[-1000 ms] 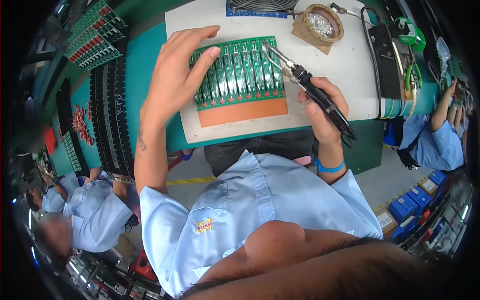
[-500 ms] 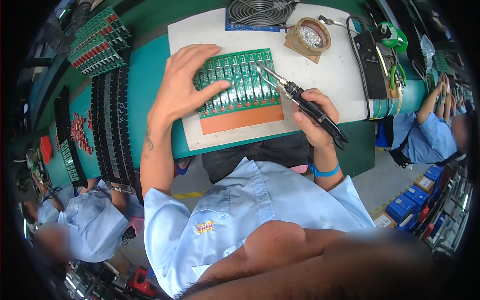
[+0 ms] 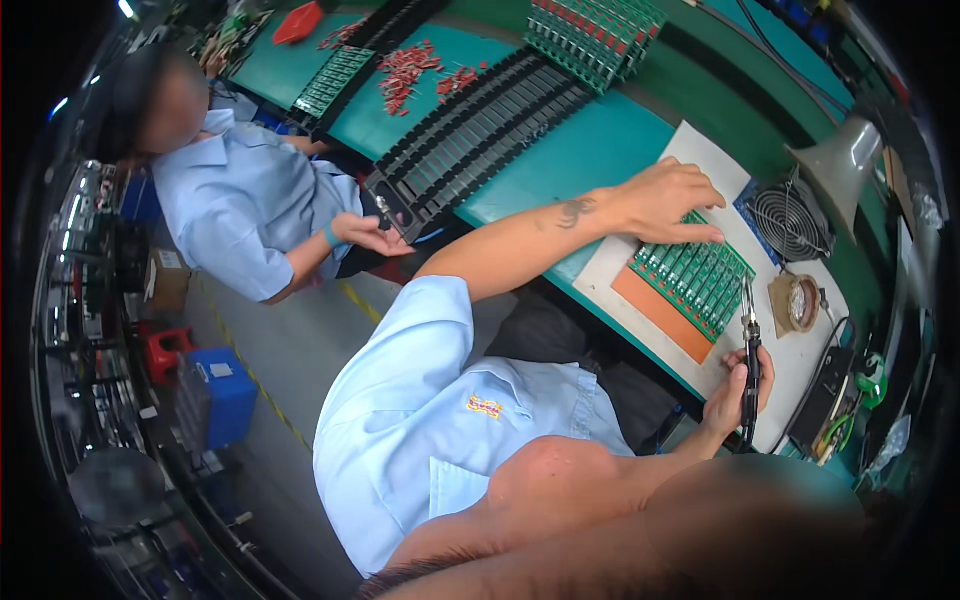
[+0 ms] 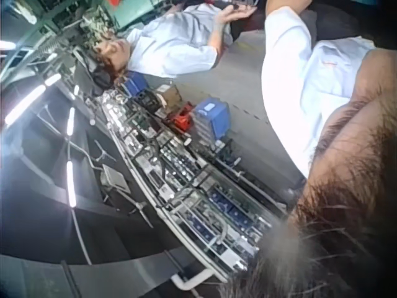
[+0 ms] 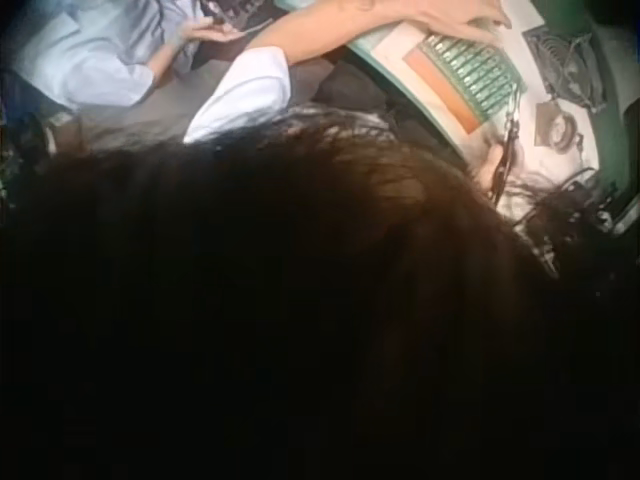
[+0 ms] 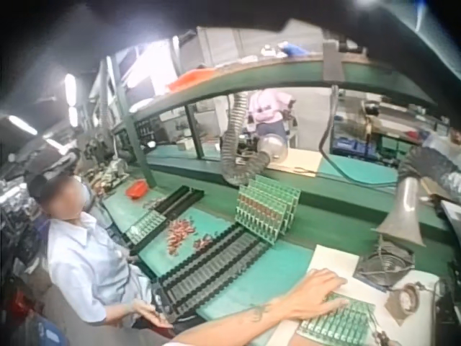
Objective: Soldering various electronic components onto a printed circuit board at a manual assembly station.
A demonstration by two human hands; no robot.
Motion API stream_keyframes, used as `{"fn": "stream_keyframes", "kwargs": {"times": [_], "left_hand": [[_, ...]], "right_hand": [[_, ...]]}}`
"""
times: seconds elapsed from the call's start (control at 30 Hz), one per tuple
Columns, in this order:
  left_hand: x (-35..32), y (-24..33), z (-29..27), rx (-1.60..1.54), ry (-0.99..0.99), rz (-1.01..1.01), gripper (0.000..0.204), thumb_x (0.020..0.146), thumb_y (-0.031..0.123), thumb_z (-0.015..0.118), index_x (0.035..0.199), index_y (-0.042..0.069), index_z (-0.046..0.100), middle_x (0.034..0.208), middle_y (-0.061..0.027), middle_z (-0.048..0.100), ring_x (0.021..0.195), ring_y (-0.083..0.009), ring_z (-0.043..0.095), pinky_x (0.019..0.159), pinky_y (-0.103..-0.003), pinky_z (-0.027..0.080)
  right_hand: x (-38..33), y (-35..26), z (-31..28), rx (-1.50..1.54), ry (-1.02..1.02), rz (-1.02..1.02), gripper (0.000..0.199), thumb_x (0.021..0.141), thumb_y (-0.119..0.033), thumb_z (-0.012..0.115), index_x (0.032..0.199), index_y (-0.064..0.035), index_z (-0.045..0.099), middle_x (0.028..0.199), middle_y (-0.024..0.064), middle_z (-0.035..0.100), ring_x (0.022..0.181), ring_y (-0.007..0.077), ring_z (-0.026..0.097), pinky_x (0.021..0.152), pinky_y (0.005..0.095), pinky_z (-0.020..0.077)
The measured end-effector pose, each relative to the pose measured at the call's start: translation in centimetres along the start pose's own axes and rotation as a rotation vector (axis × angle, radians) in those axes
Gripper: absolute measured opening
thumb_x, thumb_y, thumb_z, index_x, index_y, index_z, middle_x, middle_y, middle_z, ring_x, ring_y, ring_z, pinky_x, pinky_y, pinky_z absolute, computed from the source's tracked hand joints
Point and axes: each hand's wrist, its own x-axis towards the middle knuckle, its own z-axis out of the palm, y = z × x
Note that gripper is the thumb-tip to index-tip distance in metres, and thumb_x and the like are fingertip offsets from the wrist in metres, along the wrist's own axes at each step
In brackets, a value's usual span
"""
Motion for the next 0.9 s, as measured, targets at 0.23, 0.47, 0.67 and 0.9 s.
{"fn": "stream_keyframes", "kwargs": {"times": [0.23,0.47,0.67,0.9], "left_hand": [[0.4,-0.3,1.0,-0.111,0.01,0.029,0.04,0.096,0.045,0.066,0.111,0.008,0.07,0.101,-0.0076,0.071,0.095,-0.0272,0.065,0.093,-0.038,0.046],[-0.1,0.0,0.5,-0.078,0.074,0.054,0.036,0.096,0.041,0.066,0.108,0.007,0.07,0.098,-0.0079,0.071,0.093,-0.0273,0.065,0.091,-0.038,0.048],[-0.1,0.1,0.6,-0.069,0.14,0.021,0.034,0.094,0.039,0.068,0.109,0.008,0.07,0.1,-0.0072,0.069,0.092,-0.0269,0.064,0.09,-0.038,0.047],[0.7,2.2,-2.0,-0.037,0.446,0.114,0.031,0.089,0.033,0.072,0.109,0.01,0.068,0.105,-0.005,0.066,0.094,-0.0263,0.062,0.089,-0.037,0.046]], "right_hand": [[-0.4,-0.3,-0.1,0.003,0.059,-0.011,0.036,0.099,-0.011,0.062,0.132,0.0017,0.055,0.105,0.0151,0.061,0.084,0.0196,0.058,0.08,0.0318,0.0519],[0.3,-0.4,-0.1,0.137,-0.023,-0.014,0.036,0.102,-0.015,0.06,0.134,0.0007,0.054,0.104,0.013,0.06,0.083,0.0165,0.056,0.078,0.0288,0.0499],[0.4,-0.4,-0.3,0.119,0.007,0.032,0.036,0.104,-0.016,0.059,0.135,0.0,0.053,0.104,0.0119,0.059,0.084,0.0154,0.055,0.076,0.0279,0.0487],[0.1,-0.5,0.4,0.119,0.046,0.013,0.034,0.105,-0.016,0.058,0.135,0.0001,0.054,0.105,0.0122,0.06,0.083,0.0151,0.054,0.076,0.0278,0.0486]]}}
